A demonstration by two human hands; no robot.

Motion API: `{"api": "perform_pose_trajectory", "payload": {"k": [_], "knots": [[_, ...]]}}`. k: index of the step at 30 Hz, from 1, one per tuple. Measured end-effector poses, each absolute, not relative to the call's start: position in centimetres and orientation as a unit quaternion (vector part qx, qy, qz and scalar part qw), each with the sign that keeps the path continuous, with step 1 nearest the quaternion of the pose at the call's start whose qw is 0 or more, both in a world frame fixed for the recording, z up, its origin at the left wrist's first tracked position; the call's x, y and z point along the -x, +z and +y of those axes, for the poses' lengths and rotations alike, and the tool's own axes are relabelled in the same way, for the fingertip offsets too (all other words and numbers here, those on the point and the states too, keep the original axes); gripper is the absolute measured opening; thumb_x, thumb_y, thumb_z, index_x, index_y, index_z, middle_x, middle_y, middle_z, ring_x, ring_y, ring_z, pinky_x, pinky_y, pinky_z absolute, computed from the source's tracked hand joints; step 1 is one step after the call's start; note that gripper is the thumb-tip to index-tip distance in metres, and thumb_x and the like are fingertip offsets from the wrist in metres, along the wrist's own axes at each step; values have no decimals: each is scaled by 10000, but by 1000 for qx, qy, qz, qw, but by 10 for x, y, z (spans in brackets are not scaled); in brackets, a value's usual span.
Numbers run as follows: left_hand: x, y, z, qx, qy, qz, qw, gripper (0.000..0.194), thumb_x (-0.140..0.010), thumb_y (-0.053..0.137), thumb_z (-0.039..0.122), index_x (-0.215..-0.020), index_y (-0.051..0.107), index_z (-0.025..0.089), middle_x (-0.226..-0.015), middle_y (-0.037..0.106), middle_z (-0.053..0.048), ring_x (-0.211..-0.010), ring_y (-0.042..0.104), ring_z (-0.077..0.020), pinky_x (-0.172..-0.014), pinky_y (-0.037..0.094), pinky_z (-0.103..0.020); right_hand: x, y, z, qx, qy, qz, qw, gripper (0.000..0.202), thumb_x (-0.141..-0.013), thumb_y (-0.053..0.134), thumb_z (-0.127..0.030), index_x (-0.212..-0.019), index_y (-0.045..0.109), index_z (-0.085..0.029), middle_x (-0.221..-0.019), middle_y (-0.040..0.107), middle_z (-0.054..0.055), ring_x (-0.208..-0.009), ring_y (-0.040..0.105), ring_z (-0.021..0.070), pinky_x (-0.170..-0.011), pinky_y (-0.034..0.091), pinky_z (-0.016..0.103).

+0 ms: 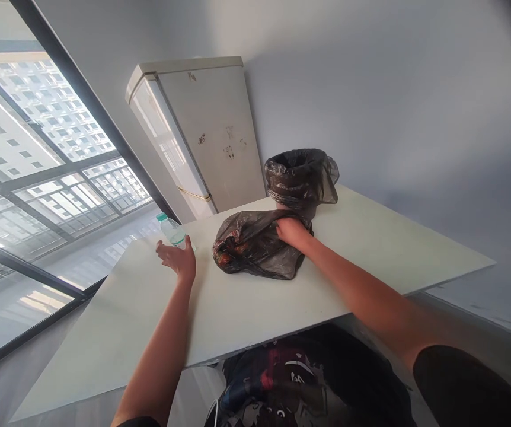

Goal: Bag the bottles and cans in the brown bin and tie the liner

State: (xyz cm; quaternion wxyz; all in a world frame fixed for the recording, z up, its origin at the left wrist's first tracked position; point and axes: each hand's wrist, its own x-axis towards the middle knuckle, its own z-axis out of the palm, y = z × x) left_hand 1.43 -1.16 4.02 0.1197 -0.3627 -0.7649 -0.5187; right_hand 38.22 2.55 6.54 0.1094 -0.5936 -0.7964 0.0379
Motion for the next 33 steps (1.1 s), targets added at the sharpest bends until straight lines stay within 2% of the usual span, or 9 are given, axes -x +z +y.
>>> {"api": "perform_pose_trajectory", "payload": {"k": [4, 7, 9, 13, 19, 22, 26, 29, 33], "knots": [[-36, 54, -25, 466, -527, -678, 211, 434, -952, 605, 343, -1331, 527, 144, -1369, 598, -213, -1356, 522, -390, -1154, 374, -625, -383, 60, 32, 607, 40, -787, 102, 392, -1047, 460, -220, -1201, 772, -39, -1200, 772, 254, -1124, 750, 320, -958, 541, 323], [-56, 57, -34, 633, -495, -572, 166, 212, -1013, 521, 331, -1122, 634, 189, -1138, 676, -137, -1180, 612, -312, -1105, 447, -526, -383, 56, 34, 610, 43, -786, 90, 384, -1043, 502, -251, -1245, 769, -63, -1217, 773, 239, -1155, 739, 315, -992, 532, 325], [-70, 55, -39, 722, -461, -507, 94, 263, -1042, 503, 362, -1176, 655, 194, -1186, 681, -139, -1197, 621, -289, -1096, 476, -487, -383, 54, 34, 611, 45, -786, 82, 384, -1043, 518, -272, -1255, 772, -77, -1216, 775, 236, -1158, 736, 320, -1000, 531, 338], [-90, 44, -40, 813, -371, -449, -21, 428, -1057, 514, 426, -1425, 617, 233, -1559, 530, -152, -1439, 516, -292, -1207, 419, -508, -382, 52, 32, 605, 48, -791, 75, 381, -1035, 571, -353, -1232, 791, -112, -1182, 789, 213, -1129, 745, 311, -983, 537, 329], [-86, 29, -31, 811, -343, -472, -39, 419, -1067, 486, 412, -1415, 659, 254, -1561, 572, -116, -1455, 522, -292, -1243, 386, -554, -385, 62, 25, 579, 53, -807, 100, 397, -1001, 610, -397, -1160, 802, -88, -1137, 797, 221, -1080, 751, 319, -933, 546, 307], [-81, 28, -26, 788, -381, -482, -34, 376, -1070, 450, 347, -1281, 734, 220, -1453, 659, -121, -1360, 604, -280, -1185, 456, -527, -392, 71, 20, 541, 74, -816, 188, 370, -962, 634, -428, -1087, 799, -121, -1107, 803, 183, -1036, 740, 310, -904, 547, 309], [-79, 29, -25, 759, -420, -496, -28, 305, -1027, 480, 284, -1114, 759, 196, -1235, 750, -123, -1159, 694, -272, -1058, 543, -486, -401, 79, 14, 429, 132, -794, 409, 232, -852, 668, -382, -854, 749, -164, -856, 763, 78, -872, 692, 258, -835, 544, 310], [-79, 31, -26, 738, -428, -522, -15, 255, -979, 514, 255, -1088, 738, 201, -1123, 755, -109, -1079, 701, -274, -992, 556, -461, -404, 78, 11, 386, 164, -715, 559, 220, -809, 626, -361, -692, 677, -181, -680, 649, 32, -706, 613, 211, -683, 507, 305], [-77, 31, -25, 718, -432, -546, -2, 212, -948, 525, 247, -1033, 714, 202, -1031, 742, -92, -1003, 694, -267, -916, 551, -424, -407, 78, 11, 347, 208, -627, 666, 299, -834, 649, -410, -627, 678, -197, -662, 642, 35, -673, 588, 197, -632, 479, 312]]}}
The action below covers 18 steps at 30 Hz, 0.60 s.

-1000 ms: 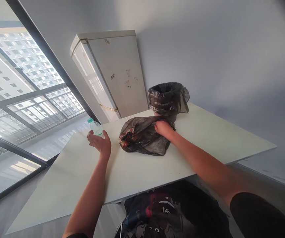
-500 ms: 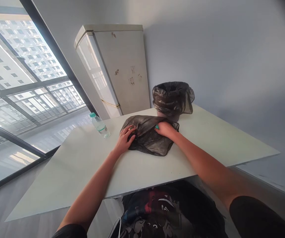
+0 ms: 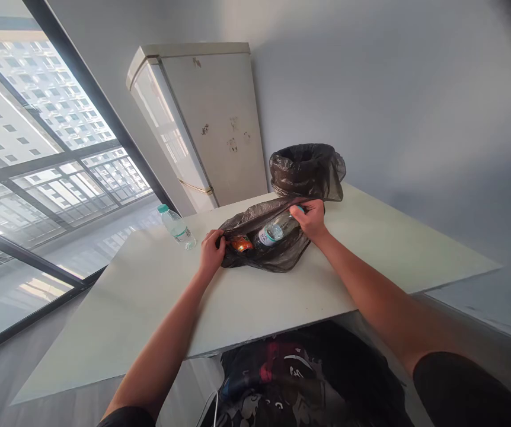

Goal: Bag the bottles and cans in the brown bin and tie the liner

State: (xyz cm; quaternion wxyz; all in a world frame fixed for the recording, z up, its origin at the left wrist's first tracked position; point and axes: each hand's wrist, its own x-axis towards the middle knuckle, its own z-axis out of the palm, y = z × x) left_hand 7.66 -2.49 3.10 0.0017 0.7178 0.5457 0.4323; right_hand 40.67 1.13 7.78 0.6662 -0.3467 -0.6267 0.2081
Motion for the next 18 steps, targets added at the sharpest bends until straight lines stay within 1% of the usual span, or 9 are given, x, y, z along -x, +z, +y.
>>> {"api": "perform_pose_trajectory", "payload": {"k": [3, 6, 8, 9, 11, 12, 13, 16, 18], "knots": [[-75, 31, -24, -715, 432, 550, -3, 190, -936, 523, 232, -1000, 700, 203, -1009, 739, -91, -981, 689, -265, -895, 546, -420, -407, 79, 15, 307, 273, -572, 710, 348, -853, 696, -442, -607, 689, -196, -643, 641, 44, -626, 570, 174, -588, 462, 297], [-76, 31, -24, -714, 434, 548, -11, 168, -926, 538, 229, -1007, 684, 210, -1013, 736, -87, -982, 688, -267, -906, 547, -428, -403, 80, 19, 270, 387, -533, 702, 374, -853, 721, -485, -627, 697, -188, -559, 526, 2, -492, 457, 119, -457, 362, 260], [-78, 31, -27, -712, 449, 539, -1, 218, -929, 540, 223, -1107, 666, 219, -1069, 741, -83, -1025, 695, -263, -939, 551, -433, -397, 81, 19, 266, 461, -504, 680, 417, -839, 747, -556, -653, 691, -187, -518, 436, -38, -422, 357, 87, -390, 284, 241], [-79, 33, -29, -709, 462, 533, 8, 282, -923, 557, 223, -1191, 643, 226, -1119, 740, -83, -1056, 699, -260, -957, 553, -434, -393, 81, 19, 267, 489, -493, 668, 438, -825, 763, -595, -680, 694, -188, -510, 416, -52, -408, 331, 80, -371, 269, 235], [-81, 36, -35, -699, 491, 520, 16, 479, -884, 620, 227, -1358, 555, 241, -1237, 721, -92, -1129, 696, -265, -995, 552, -439, -386, 80, 16, 271, 524, -494, 639, 474, -783, 806, -653, -757, 711, -189, -512, 439, -61, -410, 352, 82, -356, 298, 226], [-82, 38, -39, -695, 503, 514, 8, 567, -857, 647, 224, -1408, 513, 242, -1288, 704, -102, -1169, 685, -273, -1018, 546, -446, -382, 79, 15, 272, 532, -502, 626, 492, -761, 827, -668, -796, 719, -189, -521, 468, -57, -423, 387, 89, -357, 329, 224], [-83, 41, -42, -693, 510, 509, -8, 615, -835, 658, 216, -1428, 494, 238, -1325, 687, -112, -1208, 669, -283, -1046, 535, -456, -379, 79, 14, 274, 534, -509, 617, 507, -745, 842, -676, -826, 724, -189, -530, 493, -52, -439, 421, 96, -362, 356, 222], [-83, 49, -50, -718, 496, 484, -64, 570, -823, 583, 157, -1388, 539, 213, -1363, 662, -134, -1289, 613, -303, -1121, 491, -487, -374, 76, 12, 286, 517, -514, 622, 522, -742, 850, -686, -842, 727, -188, -547, 527, -43, -466, 464, 104, -365, 395, 218], [-83, 53, -53, -757, 464, 453, -76, 599, -799, 537, 108, -1389, 558, 205, -1378, 659, -140, -1305, 594, -306, -1132, 483, -494, -373, 75, 13, 294, 497, -512, 637, 520, -760, 833, -692, -823, 729, -186, -556, 529, -42, -462, 462, 100, -363, 402, 221]]}}
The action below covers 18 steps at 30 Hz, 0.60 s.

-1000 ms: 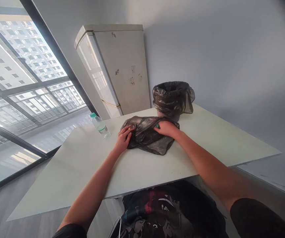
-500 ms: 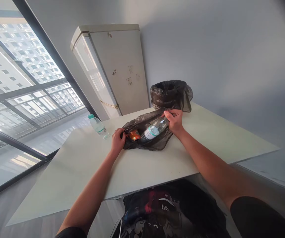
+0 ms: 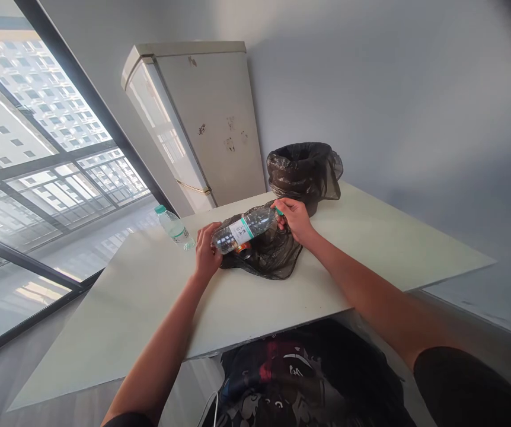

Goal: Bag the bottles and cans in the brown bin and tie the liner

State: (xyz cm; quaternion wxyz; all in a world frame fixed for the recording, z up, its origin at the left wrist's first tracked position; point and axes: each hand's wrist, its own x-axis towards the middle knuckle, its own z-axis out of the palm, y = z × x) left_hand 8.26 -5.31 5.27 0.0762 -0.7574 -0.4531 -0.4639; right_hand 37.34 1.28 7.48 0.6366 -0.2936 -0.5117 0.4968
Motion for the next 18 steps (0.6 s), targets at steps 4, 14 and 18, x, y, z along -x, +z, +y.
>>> {"api": "perform_pose_trajectory", "payload": {"k": [4, 14, 18], "knots": [[-86, 56, -55, 832, -380, -401, 64, 769, -744, 546, 92, -1503, 492, 206, -1457, 627, -146, -1332, 574, -322, -1150, 448, -519, -378, 75, 16, 300, 463, -526, 647, 520, -785, 806, -701, -834, 745, -187, -555, 522, -50, -438, 454, 95, -380, 410, 235], [-104, 62, -73, 926, -195, -322, -37, 985, -875, 693, 318, -1704, 165, 259, -1633, 481, -169, -1463, 501, -369, -1313, 160, -628, -371, 82, 4, 288, 435, -537, 663, 519, -777, 805, -711, -820, 746, -197, -591, 520, -35, -523, 403, 102, -478, 371, 248], [-106, 54, -76, 933, -185, -271, -146, 1354, -774, 818, 697, -1733, -29, 252, -1768, 224, -215, -1610, 273, -456, -1332, 22, -672, -371, 80, 6, 279, 439, -535, 666, 515, -801, 798, -696, -790, 737, -185, -606, 534, -28, -535, 398, 97, -492, 331, 244]]}}
